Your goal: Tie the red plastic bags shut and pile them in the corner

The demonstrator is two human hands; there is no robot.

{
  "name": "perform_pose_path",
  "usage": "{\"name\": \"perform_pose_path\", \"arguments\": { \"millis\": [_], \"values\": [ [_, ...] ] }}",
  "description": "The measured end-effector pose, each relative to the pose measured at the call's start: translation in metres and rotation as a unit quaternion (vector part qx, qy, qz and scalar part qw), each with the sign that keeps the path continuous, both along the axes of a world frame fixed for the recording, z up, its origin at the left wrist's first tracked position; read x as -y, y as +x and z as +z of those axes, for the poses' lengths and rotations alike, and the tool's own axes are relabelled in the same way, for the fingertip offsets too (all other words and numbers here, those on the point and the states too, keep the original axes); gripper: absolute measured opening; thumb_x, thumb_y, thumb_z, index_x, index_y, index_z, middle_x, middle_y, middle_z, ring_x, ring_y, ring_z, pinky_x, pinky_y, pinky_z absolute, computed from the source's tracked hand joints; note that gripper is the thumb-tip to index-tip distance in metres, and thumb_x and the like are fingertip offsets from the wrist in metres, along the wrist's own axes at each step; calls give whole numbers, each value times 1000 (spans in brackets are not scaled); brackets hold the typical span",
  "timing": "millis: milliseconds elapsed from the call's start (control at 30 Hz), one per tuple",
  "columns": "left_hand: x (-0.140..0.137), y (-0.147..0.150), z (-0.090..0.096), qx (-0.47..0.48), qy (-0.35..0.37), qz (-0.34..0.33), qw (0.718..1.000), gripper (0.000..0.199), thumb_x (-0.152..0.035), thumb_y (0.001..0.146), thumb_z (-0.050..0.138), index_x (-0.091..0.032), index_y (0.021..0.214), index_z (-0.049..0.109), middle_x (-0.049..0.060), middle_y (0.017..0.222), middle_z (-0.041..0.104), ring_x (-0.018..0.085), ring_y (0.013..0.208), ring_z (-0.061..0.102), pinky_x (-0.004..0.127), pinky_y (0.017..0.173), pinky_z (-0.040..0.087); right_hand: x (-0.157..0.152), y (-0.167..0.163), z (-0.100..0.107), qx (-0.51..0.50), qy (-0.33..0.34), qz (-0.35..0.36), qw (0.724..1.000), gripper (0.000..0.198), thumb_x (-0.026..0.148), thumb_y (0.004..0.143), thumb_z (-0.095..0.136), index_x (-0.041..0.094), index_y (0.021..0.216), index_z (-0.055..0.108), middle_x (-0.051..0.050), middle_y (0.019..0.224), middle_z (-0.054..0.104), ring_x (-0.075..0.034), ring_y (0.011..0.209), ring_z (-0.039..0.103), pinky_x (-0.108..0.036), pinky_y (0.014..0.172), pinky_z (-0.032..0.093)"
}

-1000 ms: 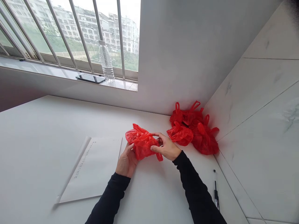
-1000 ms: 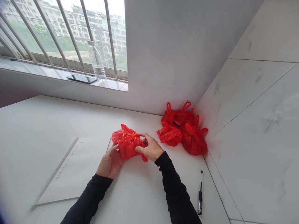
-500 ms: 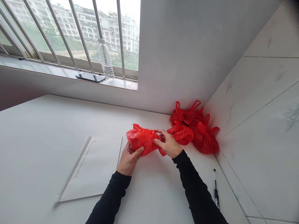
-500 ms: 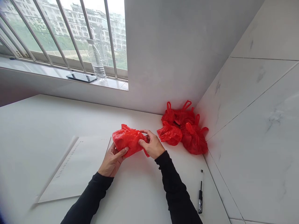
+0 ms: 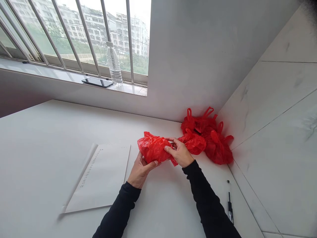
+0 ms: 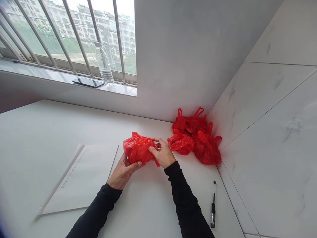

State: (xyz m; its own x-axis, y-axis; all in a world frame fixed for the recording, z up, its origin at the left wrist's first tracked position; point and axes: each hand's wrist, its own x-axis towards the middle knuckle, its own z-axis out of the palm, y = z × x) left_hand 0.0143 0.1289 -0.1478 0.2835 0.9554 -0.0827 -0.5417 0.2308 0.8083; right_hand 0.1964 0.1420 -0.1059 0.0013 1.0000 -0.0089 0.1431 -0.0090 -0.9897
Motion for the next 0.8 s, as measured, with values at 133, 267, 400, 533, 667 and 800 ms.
{"name": "perform_pose_path", "arguments": {
  "millis": [133,267,400,533,667,800],
  "values": [
    [-4,0,0,-27,17,36,999,73,-17,61,87,-21,126,54,7,111,66,21,88,63,30,66,57,1,-2,2,9,-3,21,1000,48,31,80,71,19,126,59,-5,95,67,-17,82,66,-35,77,58],
    [-4,-3,-1,-49,16,46,998,64,-21,62,86,-20,118,57,3,96,64,17,75,60,25,52,50,2,-3,1,8,-11,19,1000,49,31,80,69,20,127,58,-4,95,64,-17,79,65,-34,70,59],
    [-2,-2,0,-32,28,24,999,67,-25,66,85,-20,126,56,9,116,66,26,99,65,31,73,58,3,-4,0,7,-5,36,999,50,29,80,67,20,128,56,-4,97,64,-16,78,65,-31,66,57],
    [-4,-2,0,13,10,40,999,66,-32,70,85,-20,129,57,13,129,64,32,118,61,38,94,54,5,-5,3,52,13,83,995,48,24,78,68,21,125,59,0,88,64,-16,80,62,-31,75,54],
    [-6,-6,-1,25,-29,69,997,63,-30,67,87,-21,123,62,12,123,69,32,113,65,37,88,57,7,-7,6,47,17,97,994,42,34,86,65,21,125,59,0,84,64,-15,73,61,-30,70,53],
    [-5,-7,2,35,-37,89,995,60,-23,63,87,-25,118,64,7,115,72,30,107,68,33,80,58,5,-7,3,6,-1,73,997,45,43,91,61,18,128,55,-2,88,65,-16,76,64,-31,71,54]
  ]
}}
